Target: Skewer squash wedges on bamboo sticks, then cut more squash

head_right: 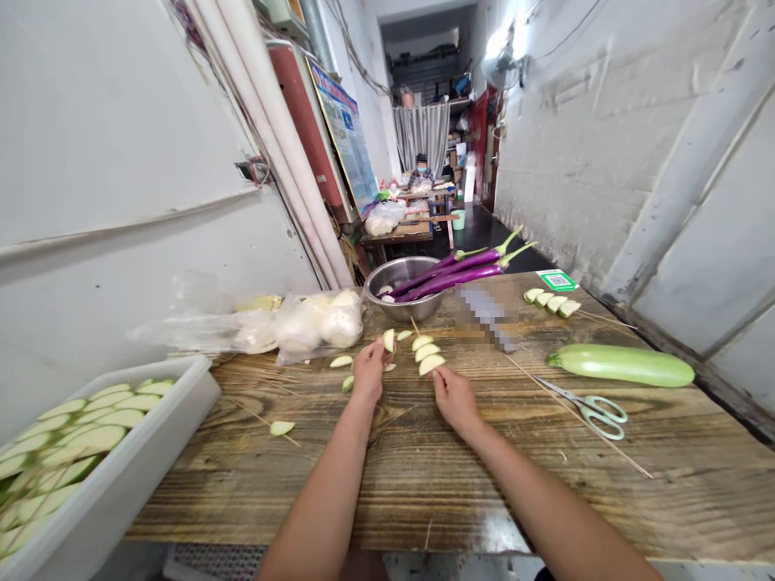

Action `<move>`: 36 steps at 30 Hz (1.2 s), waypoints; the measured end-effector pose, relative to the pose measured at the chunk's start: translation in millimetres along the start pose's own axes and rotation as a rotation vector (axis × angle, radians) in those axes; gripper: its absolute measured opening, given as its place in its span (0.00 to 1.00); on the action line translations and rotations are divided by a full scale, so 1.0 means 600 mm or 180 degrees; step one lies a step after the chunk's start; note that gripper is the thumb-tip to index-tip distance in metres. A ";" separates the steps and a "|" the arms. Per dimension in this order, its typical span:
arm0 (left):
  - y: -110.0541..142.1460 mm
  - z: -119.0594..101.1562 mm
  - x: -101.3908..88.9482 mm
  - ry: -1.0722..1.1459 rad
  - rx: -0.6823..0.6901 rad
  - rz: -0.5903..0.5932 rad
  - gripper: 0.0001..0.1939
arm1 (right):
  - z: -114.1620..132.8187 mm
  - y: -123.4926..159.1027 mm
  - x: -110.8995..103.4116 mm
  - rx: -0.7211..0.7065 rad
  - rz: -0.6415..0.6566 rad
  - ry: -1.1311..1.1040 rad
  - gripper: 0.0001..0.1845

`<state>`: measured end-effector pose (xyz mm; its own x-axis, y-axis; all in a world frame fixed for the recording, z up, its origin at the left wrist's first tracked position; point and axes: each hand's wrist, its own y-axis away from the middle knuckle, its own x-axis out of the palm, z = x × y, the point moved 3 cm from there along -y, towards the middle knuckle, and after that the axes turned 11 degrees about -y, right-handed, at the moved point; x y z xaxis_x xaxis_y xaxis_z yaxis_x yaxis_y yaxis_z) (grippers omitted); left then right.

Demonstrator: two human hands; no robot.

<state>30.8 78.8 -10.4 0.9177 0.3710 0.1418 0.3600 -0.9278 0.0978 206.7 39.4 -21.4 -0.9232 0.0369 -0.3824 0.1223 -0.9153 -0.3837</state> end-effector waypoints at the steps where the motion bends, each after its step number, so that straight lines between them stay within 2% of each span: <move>1: -0.001 0.000 0.002 0.0294 -0.0136 0.0131 0.08 | 0.006 0.003 0.002 -0.0101 0.0102 0.0037 0.16; 7: -0.007 -0.001 -0.002 0.1190 -0.0502 0.0518 0.09 | 0.022 0.019 0.011 -0.0459 0.0632 0.0233 0.16; 11: -0.012 -0.004 -0.010 0.1257 -0.0369 0.0695 0.09 | 0.023 0.022 0.012 -0.0443 0.0777 0.0275 0.16; 15: -0.013 -0.004 -0.015 0.1057 -0.0358 0.0648 0.09 | 0.025 0.023 0.013 -0.0448 0.0822 0.0237 0.16; 23: -0.020 0.004 -0.019 0.1423 -0.0934 0.0361 0.02 | 0.032 0.024 0.011 -0.0462 0.0872 0.0234 0.16; 31: -0.026 0.003 -0.020 0.1860 -0.0945 0.0650 0.03 | 0.028 0.029 0.015 -0.0436 0.1013 0.0448 0.17; 36: -0.023 0.006 -0.024 0.1823 -0.1232 0.0496 0.05 | 0.028 0.029 0.015 -0.0426 0.1030 0.0411 0.17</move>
<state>13.3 86.5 -17.2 0.6828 0.2957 0.6681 0.0486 -0.9308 0.3623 194.5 16.8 -17.2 -0.7764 -0.1877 -0.6016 0.4549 -0.8276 -0.3288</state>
